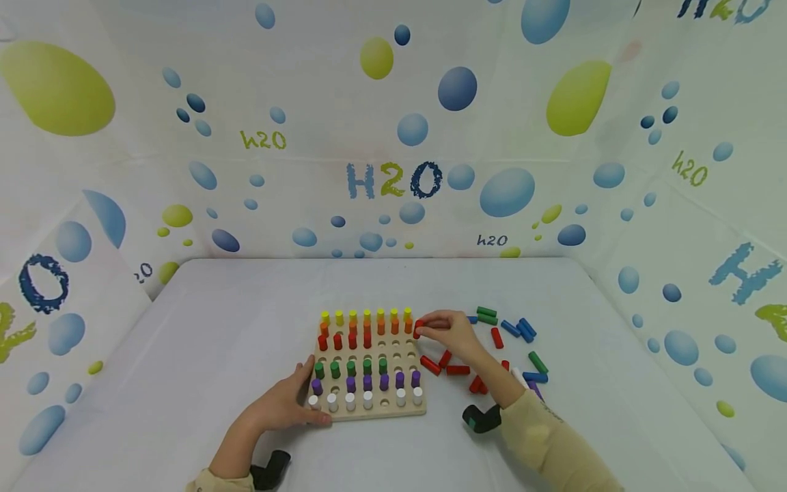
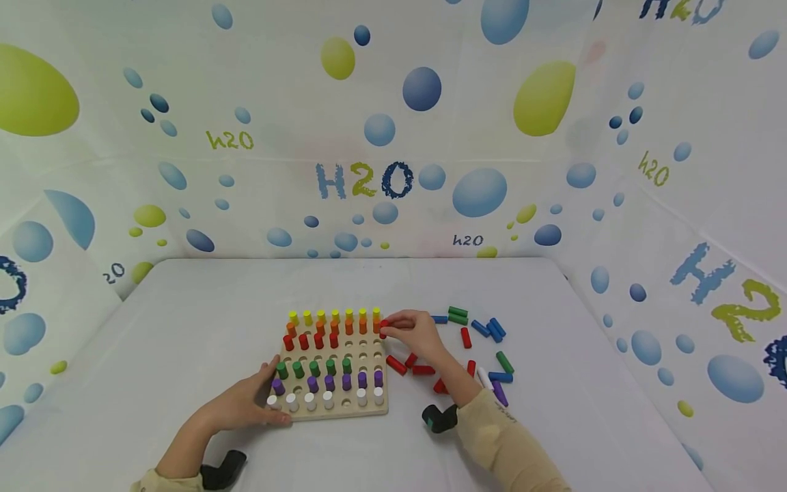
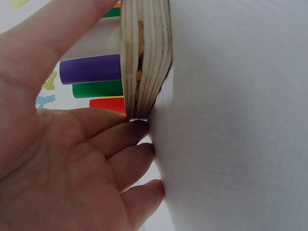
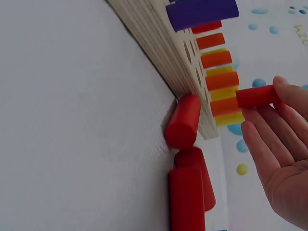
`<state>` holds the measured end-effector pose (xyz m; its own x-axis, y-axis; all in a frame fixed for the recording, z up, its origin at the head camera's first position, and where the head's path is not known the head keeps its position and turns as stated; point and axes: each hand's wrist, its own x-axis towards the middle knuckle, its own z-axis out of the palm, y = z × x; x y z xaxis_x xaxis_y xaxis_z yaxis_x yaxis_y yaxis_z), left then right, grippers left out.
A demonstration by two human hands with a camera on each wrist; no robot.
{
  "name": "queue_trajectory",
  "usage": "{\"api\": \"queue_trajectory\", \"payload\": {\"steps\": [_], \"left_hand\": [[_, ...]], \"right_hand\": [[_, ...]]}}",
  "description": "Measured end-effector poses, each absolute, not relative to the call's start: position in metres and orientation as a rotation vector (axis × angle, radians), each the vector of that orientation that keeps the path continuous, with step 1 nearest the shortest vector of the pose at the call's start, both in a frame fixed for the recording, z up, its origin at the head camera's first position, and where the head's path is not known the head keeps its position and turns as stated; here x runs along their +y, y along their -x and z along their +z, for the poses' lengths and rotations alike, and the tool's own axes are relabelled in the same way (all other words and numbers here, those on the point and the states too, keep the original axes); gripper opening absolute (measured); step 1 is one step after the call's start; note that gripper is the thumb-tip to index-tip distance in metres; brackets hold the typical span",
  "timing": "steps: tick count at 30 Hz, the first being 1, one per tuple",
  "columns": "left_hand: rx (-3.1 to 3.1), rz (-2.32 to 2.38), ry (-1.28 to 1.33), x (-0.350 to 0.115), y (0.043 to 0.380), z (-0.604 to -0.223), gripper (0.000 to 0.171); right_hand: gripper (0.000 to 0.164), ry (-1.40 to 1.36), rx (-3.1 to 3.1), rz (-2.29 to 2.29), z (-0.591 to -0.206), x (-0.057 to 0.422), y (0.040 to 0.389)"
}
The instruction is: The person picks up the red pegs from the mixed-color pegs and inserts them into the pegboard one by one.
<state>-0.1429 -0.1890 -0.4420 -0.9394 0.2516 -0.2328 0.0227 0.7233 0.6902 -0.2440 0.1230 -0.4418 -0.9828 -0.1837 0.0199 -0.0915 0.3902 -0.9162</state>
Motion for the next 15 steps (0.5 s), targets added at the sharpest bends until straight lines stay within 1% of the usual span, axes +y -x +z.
{"api": "queue_trajectory", "payload": {"steps": [8, 15], "left_hand": [[2.628, 1.031, -0.211, -0.188, 0.144, -0.443, 0.117], [2.626, 1.037, -0.216, -0.189, 0.144, -0.444, 0.117]], "right_hand": [[0.025, 0.339, 2.531, -1.686, -0.437, 0.105, 0.242], [0.026, 0.357, 2.505, -1.679, -0.438, 0.089, 0.244]]}}
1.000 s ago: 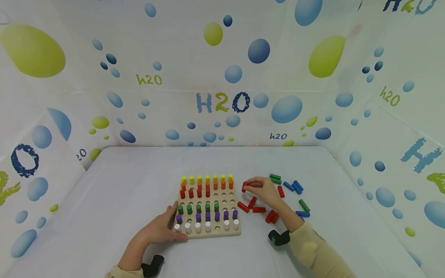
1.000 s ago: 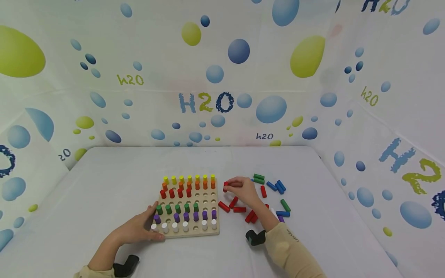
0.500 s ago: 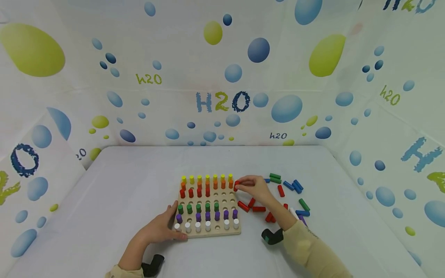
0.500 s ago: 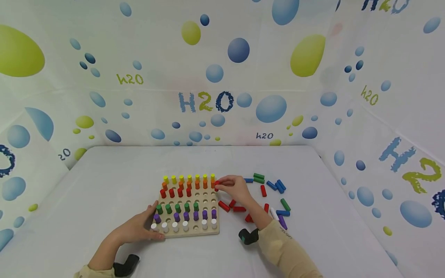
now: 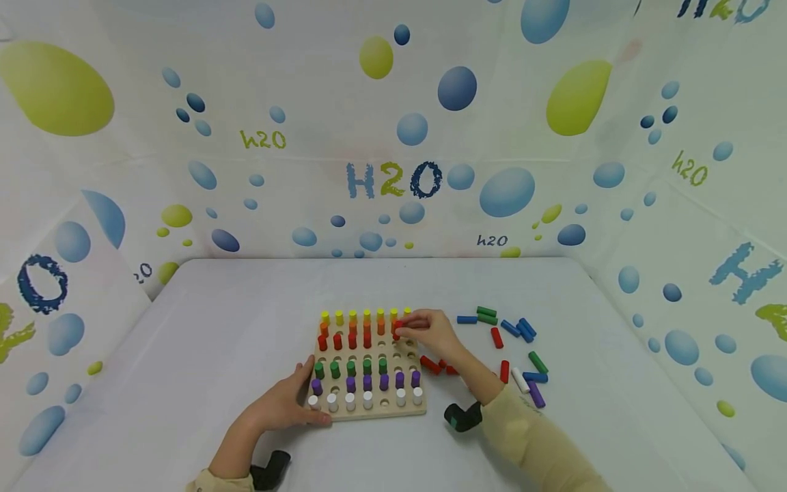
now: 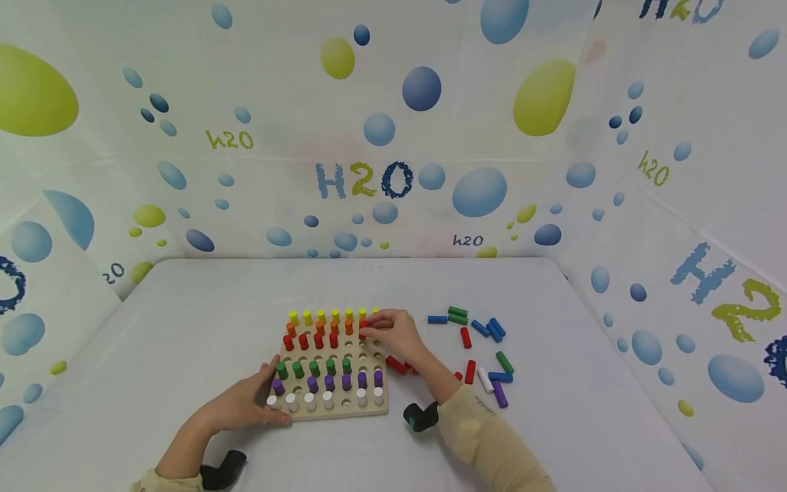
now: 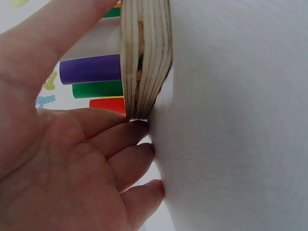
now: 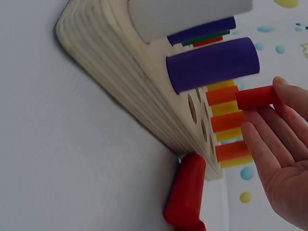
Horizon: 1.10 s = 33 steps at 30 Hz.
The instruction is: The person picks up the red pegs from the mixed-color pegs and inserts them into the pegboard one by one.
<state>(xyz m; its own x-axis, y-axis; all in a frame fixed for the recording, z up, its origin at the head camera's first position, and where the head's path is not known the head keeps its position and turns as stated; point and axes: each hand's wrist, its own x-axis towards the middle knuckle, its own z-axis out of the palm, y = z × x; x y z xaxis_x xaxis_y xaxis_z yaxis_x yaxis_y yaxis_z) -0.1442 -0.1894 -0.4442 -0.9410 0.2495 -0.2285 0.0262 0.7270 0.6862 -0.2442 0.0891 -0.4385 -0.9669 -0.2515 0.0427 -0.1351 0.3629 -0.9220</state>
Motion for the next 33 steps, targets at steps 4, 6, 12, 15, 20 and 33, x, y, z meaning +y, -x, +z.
{"api": "queue_trajectory", "payload": {"steps": [4, 6, 12, 15, 20, 33], "left_hand": [[2.623, 1.04, -0.216, -0.189, 0.144, -0.444, 0.118], [2.622, 1.038, -0.215, -0.189, 0.144, -0.444, 0.118], [2.615, 1.05, -0.204, -0.19, 0.145, -0.445, 0.119], [2.601, 1.056, -0.186, -0.19, 0.146, -0.446, 0.12], [2.593, 1.057, -0.168, -0.191, 0.146, -0.447, 0.121], [2.61, 1.054, -0.205, -0.19, 0.144, -0.445, 0.119]], "right_hand": [[0.027, 0.385, 2.494, -1.667, -0.44, 0.082, 0.245], [0.026, 0.397, 2.481, -1.67, -0.441, 0.079, 0.246], [0.024, 0.424, 2.45, -1.67, -0.444, 0.072, 0.249], [0.024, 0.43, 2.455, -1.66, -0.445, 0.069, 0.249], [0.028, 0.457, 2.464, -1.652, -0.447, 0.066, 0.248], [0.019, 0.487, 2.531, -1.611, -0.451, 0.061, 0.246]]}}
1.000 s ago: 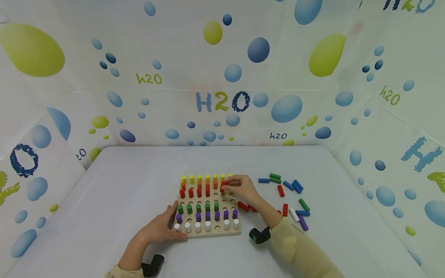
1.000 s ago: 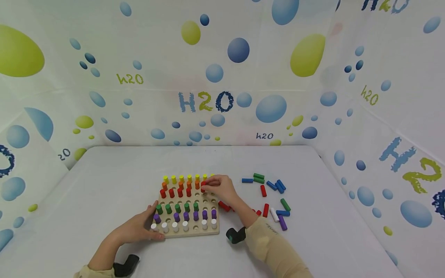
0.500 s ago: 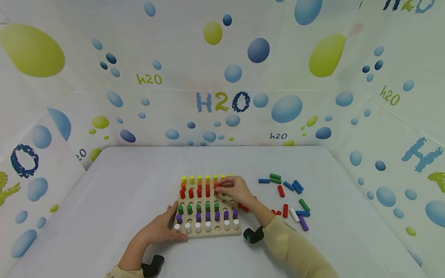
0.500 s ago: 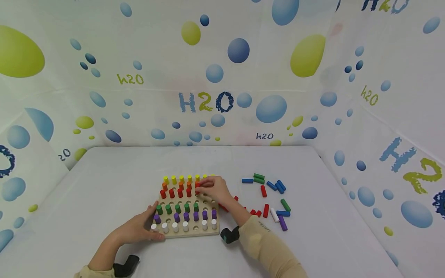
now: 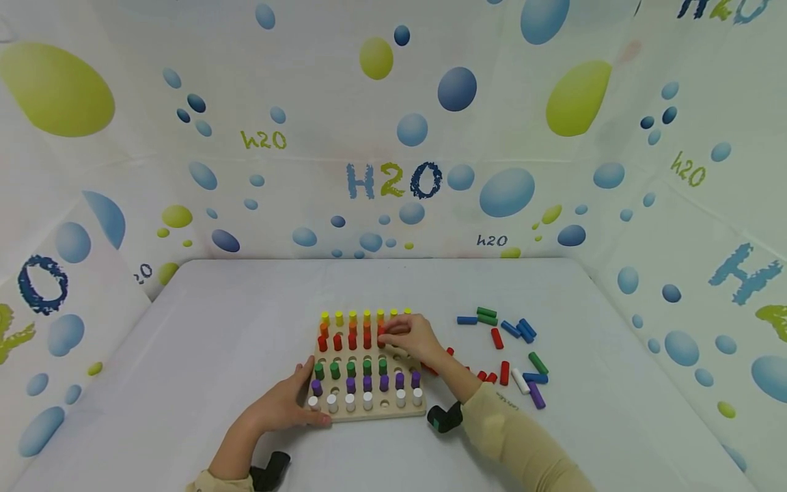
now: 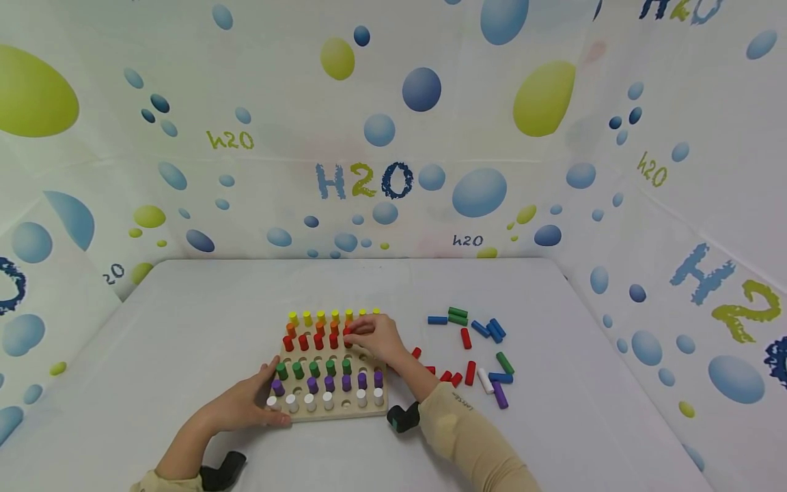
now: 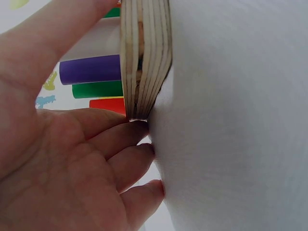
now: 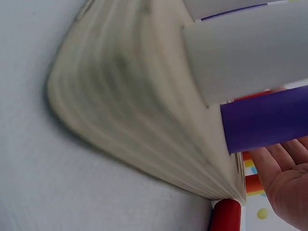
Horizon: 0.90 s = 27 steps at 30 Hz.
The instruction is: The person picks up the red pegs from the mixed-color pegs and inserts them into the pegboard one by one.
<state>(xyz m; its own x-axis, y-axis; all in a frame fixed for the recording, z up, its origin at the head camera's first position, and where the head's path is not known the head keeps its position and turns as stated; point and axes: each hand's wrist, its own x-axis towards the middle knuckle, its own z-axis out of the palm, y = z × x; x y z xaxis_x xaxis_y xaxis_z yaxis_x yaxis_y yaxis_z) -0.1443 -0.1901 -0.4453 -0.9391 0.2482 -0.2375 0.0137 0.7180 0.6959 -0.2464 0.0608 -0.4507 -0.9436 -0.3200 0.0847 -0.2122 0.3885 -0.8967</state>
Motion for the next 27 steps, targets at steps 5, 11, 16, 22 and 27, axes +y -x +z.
{"api": "queue_trajectory", "payload": {"steps": [5, 11, 16, 22, 27], "left_hand": [[2.608, 1.05, -0.215, -0.1899, 0.1438, -0.4446, 0.118], [2.604, 1.054, -0.215, -0.1896, 0.1434, -0.4436, 0.118], [2.602, 1.07, -0.205, -0.1904, 0.1439, -0.4448, 0.118], [2.599, 1.08, -0.194, -0.1909, 0.144, -0.4458, 0.119], [2.606, 1.061, -0.212, -0.1899, 0.1428, -0.4446, 0.118]], "right_hand": [[0.017, 0.493, 2.536, -1.608, -0.4512, 0.0612, 0.2465], [0.017, 0.482, 2.539, -1.588, -0.4506, 0.0614, 0.2456], [0.018, 0.484, 2.541, -1.571, -0.4503, 0.062, 0.2453], [0.021, 0.505, 2.538, -1.56, -0.4498, 0.0625, 0.2437], [0.022, 0.476, 2.54, -1.554, -0.4504, 0.0621, 0.2445]]}}
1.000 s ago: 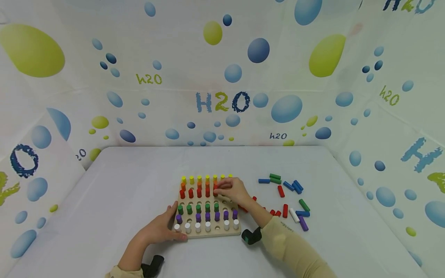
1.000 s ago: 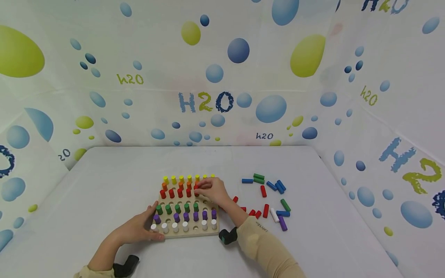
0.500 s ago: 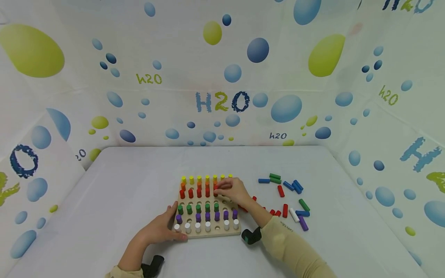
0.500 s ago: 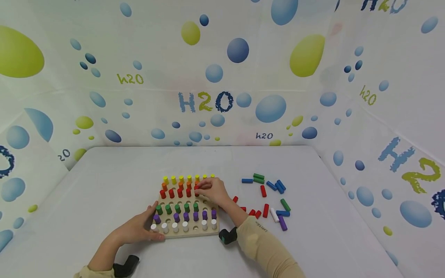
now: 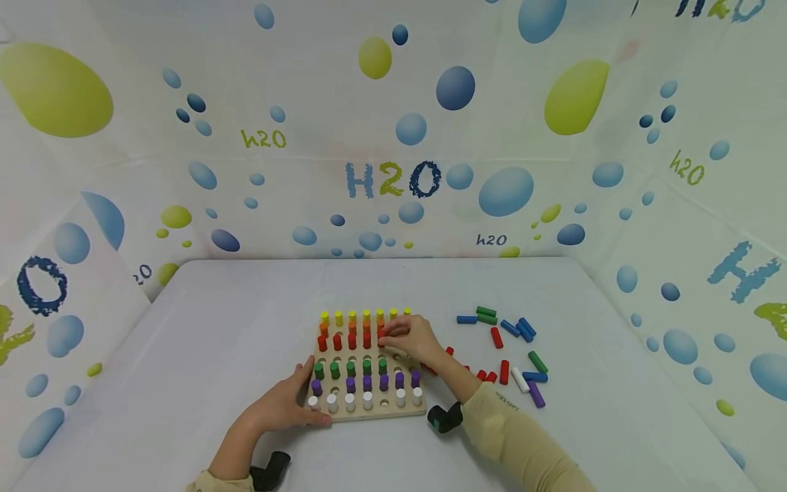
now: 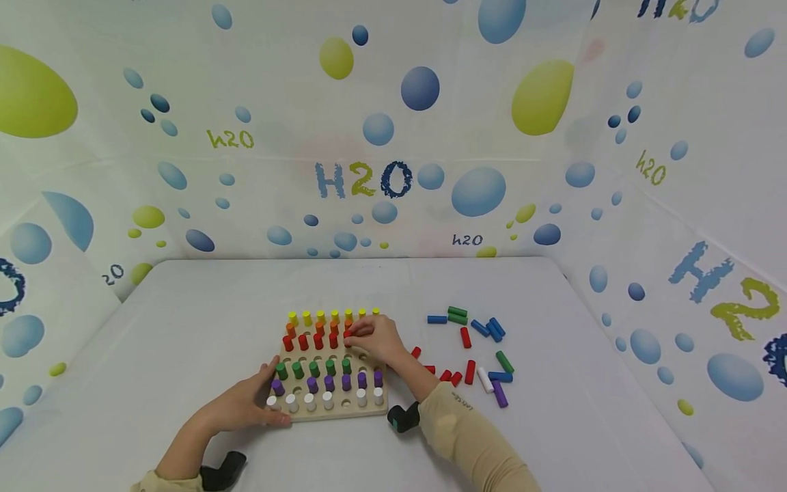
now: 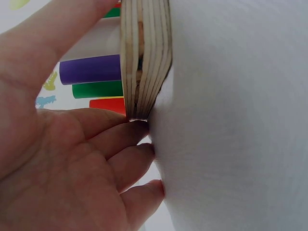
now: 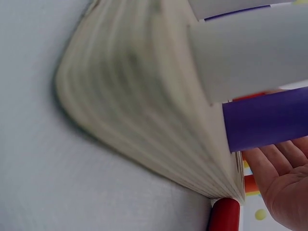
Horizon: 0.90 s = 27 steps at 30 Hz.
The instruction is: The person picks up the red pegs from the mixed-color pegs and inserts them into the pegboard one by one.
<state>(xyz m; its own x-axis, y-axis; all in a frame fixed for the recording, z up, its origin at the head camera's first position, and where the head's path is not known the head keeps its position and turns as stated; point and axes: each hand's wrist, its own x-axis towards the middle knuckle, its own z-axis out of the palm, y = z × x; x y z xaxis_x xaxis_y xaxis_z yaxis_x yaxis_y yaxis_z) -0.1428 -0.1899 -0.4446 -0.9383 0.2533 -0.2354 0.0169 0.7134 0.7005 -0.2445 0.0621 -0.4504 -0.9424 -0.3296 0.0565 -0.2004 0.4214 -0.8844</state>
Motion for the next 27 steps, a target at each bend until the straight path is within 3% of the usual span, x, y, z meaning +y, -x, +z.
{"api": "queue_trajectory", "payload": {"steps": [27], "left_hand": [[2.604, 1.069, -0.207, -0.189, 0.143, -0.443, 0.117]], "right_hand": [[0.021, 0.457, 2.526, -1.625, -0.444, 0.081, 0.243]]}}
